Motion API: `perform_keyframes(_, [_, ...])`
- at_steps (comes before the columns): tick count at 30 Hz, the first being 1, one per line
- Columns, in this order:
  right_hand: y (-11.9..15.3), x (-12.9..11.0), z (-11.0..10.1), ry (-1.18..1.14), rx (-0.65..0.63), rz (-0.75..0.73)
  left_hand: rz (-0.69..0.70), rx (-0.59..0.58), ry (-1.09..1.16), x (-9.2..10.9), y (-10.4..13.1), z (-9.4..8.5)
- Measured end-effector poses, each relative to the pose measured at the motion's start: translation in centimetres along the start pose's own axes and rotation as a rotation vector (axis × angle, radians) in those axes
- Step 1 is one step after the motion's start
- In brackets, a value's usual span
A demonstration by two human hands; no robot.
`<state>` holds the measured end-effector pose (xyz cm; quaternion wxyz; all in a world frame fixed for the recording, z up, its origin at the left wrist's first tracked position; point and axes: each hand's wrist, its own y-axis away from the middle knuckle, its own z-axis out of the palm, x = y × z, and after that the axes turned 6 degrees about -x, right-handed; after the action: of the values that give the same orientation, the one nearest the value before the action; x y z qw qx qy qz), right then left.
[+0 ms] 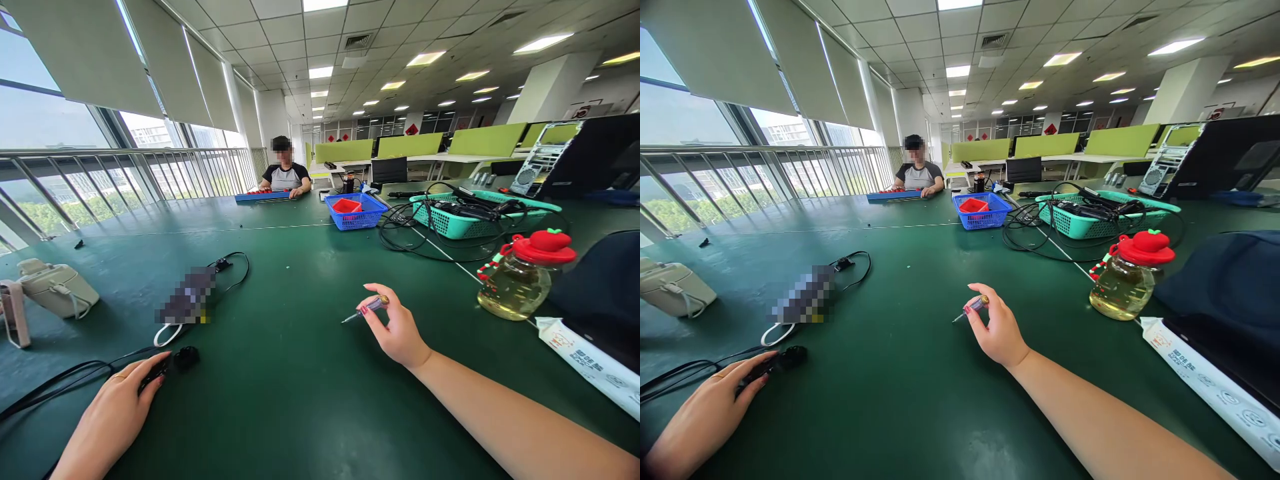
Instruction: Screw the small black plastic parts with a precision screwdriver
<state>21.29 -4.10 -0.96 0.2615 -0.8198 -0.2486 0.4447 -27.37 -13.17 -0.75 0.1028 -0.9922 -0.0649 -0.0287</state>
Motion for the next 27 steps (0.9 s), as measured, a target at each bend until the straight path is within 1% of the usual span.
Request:
perform_keyframes(2, [0.0,0.0,0.0,-0.004,0.0,-0.003,-0.019,0.017,-0.01,0.0,0.0,0.0])
perform_keyframes(5, [-0.1,0.0,0.0,-0.008,0.005,-0.007,-0.037,0.09,-0.004,0.3,0.1,-0.5])
perform_keyframes(7, [-0.1,0.0,0.0,-0.01,0.007,-0.01,-0.06,0.143,0.016,0.8,0.1,-1.1])
perform_keyframes(9, [-0.2,0.0,0.1,-0.012,0.007,-0.011,-0.065,0.171,0.036,1.8,0.0,-2.0])
perform_keyframes(11, [-0.2,0.0,0.1,-0.013,0.002,-0.006,-0.01,0.175,0.054,3.1,-0.4,-2.7])
perform_keyframes(13, [-0.1,0.0,0.1,-0.008,0.001,0.002,0.09,0.151,0.058,4.4,-1.0,-3.0])
perform_keyframes(16, [-0.1,0.0,0.1,0.005,0.006,0.007,0.211,0.09,0.03,5.5,-1.9,-2.1])
perform_keyframes(18, [-0.1,0.0,0.0,0.009,0.004,0.003,0.247,0.058,0.022,5.4,-2.2,-1.1])
perform_keyframes(21, [0.0,-0.1,0.0,0.008,-0.009,0.001,0.216,0.054,0.008,4.5,-2.2,-0.1])
perform_keyframes(24, [0.0,-0.2,0.0,0.005,-0.012,0.01,0.16,0.054,-0.001,3.7,-2.0,-0.1])
perform_keyframes(27, [-0.1,-0.2,0.0,0.002,-0.011,0.013,0.086,0.048,-0.001,3.7,-1.8,-0.6])
